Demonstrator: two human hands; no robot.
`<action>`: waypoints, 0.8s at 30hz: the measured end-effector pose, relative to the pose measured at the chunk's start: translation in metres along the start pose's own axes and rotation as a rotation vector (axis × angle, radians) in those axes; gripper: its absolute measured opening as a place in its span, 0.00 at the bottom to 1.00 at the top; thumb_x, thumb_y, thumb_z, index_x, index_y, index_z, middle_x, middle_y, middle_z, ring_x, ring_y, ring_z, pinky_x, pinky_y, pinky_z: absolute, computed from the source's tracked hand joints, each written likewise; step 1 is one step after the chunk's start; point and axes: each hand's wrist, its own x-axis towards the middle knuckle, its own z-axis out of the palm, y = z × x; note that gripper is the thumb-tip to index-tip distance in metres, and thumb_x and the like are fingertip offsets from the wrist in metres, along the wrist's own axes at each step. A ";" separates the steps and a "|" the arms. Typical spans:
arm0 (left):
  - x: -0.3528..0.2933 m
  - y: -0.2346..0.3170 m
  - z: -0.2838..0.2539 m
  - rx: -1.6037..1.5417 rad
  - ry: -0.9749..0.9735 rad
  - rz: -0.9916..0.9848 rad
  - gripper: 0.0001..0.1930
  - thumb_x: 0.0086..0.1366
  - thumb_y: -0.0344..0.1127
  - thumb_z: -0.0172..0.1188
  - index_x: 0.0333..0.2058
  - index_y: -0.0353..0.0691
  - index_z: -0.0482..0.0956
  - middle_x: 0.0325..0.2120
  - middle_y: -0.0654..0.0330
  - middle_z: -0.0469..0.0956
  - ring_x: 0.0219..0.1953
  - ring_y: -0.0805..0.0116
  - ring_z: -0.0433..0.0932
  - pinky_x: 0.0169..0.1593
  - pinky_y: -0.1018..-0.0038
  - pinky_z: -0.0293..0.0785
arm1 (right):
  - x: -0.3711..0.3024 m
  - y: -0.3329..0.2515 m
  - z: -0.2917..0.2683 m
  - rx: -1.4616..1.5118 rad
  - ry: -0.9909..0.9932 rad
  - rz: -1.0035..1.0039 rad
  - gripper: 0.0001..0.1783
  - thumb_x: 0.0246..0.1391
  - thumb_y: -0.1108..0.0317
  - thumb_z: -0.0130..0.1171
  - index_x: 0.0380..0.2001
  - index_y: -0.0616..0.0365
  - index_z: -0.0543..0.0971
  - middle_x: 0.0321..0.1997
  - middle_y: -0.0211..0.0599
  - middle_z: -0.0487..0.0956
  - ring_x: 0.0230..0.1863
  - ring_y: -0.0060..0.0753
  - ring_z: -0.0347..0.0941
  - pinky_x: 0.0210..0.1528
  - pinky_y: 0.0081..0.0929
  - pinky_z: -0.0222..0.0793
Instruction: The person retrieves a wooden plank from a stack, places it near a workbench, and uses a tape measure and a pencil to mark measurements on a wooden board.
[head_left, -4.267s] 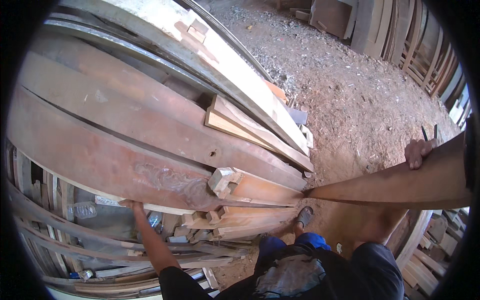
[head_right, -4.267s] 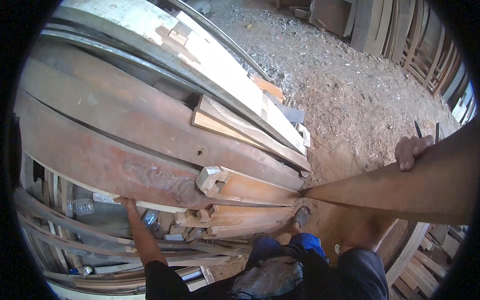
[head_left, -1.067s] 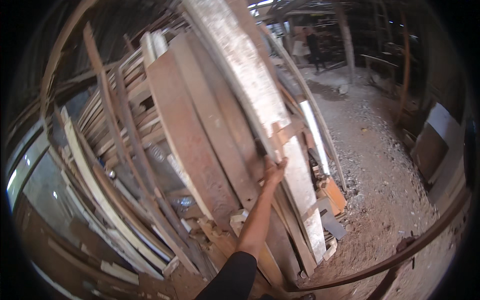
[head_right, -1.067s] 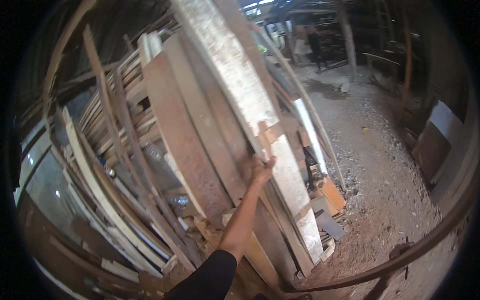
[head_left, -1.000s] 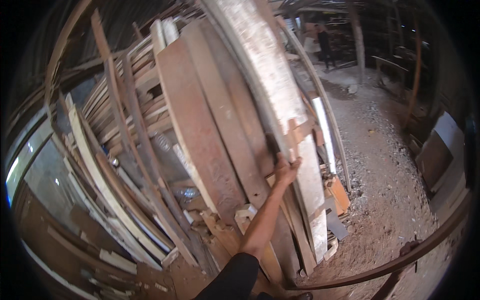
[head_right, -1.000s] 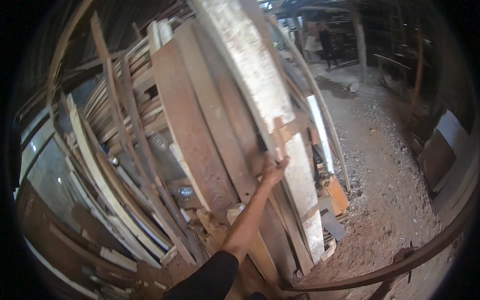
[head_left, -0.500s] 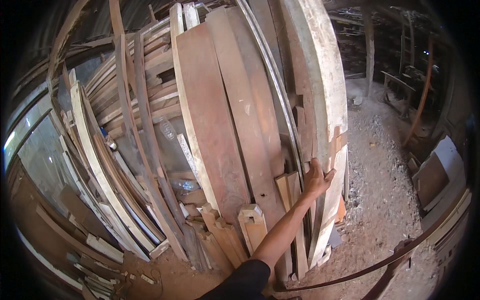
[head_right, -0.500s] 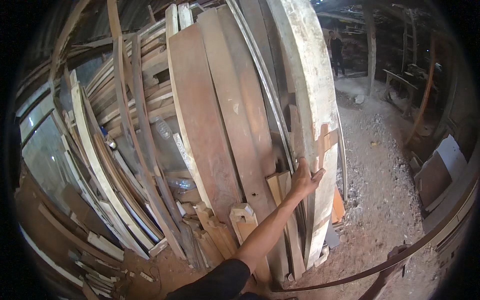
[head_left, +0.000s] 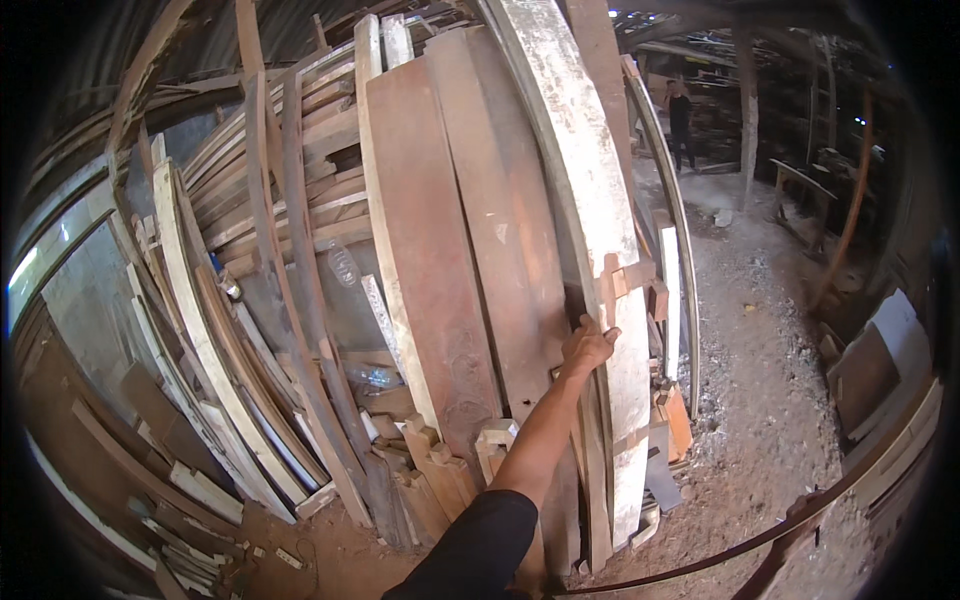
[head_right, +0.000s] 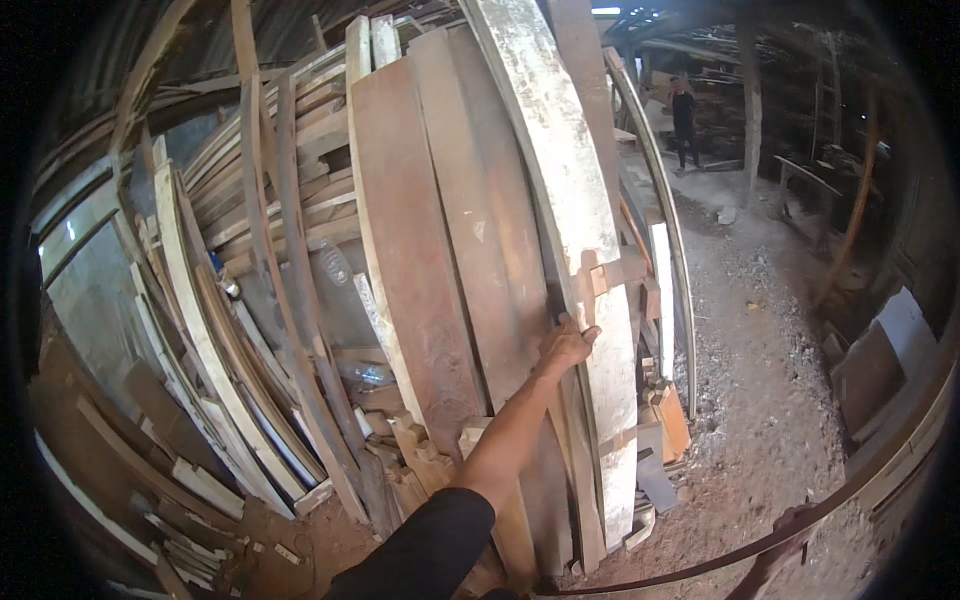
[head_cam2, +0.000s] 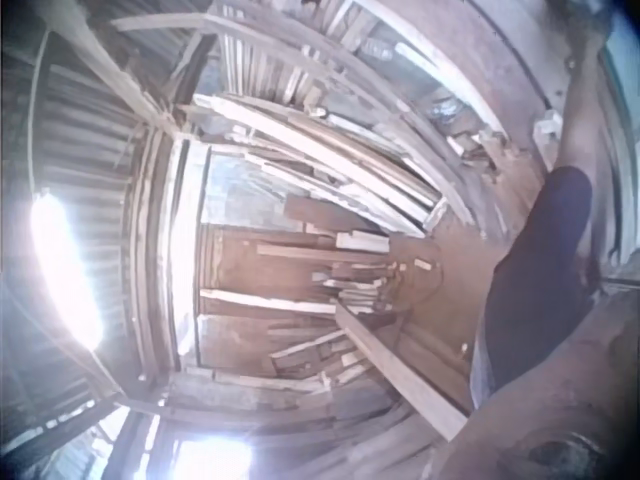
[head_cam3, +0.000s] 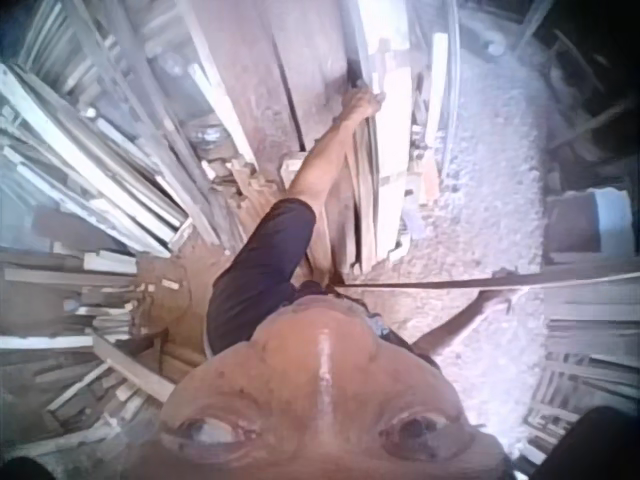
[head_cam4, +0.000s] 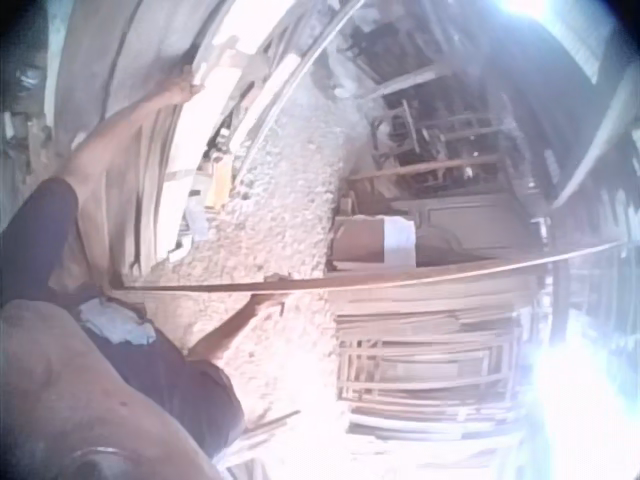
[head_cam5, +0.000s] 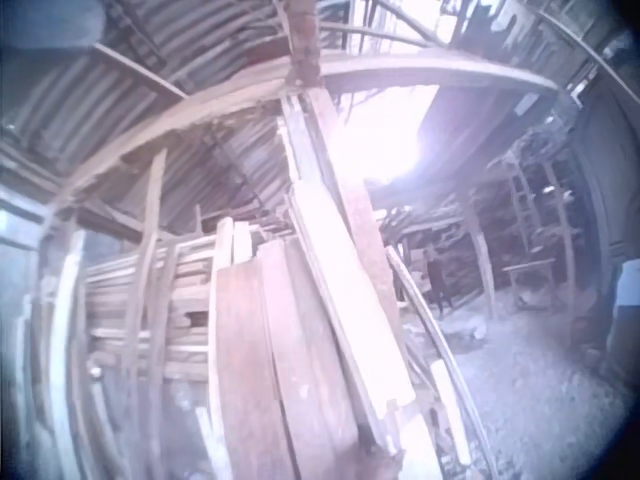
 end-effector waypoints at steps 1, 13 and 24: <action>-0.001 -0.001 -0.002 0.001 0.005 -0.013 0.38 0.65 0.61 0.53 0.54 0.29 0.60 0.47 0.36 0.77 0.50 0.43 0.78 0.52 0.56 0.73 | -0.002 -0.035 0.013 0.072 -0.002 0.070 0.14 0.62 0.59 0.55 0.43 0.54 0.66 0.29 0.22 0.62 0.20 0.13 0.56 0.19 0.15 0.51; -0.088 -0.143 0.092 -1.243 -0.309 -0.026 0.19 0.66 0.37 0.62 0.53 0.38 0.72 0.38 0.61 0.77 0.35 0.72 0.78 0.35 0.72 0.79 | -0.039 -0.132 0.083 0.294 -0.136 -0.192 0.23 0.66 0.45 0.47 0.48 0.55 0.65 0.27 0.22 0.62 0.21 0.13 0.57 0.19 0.16 0.51; -0.072 -0.375 -0.070 -0.343 0.789 0.001 0.44 0.56 0.53 0.68 0.61 0.28 0.60 0.53 0.38 0.67 0.56 0.46 0.67 0.62 0.54 0.61 | -0.077 -0.143 0.063 -0.105 -0.014 -0.082 0.22 0.62 0.58 0.47 0.54 0.61 0.65 0.34 0.30 0.62 0.34 0.26 0.61 0.38 0.30 0.62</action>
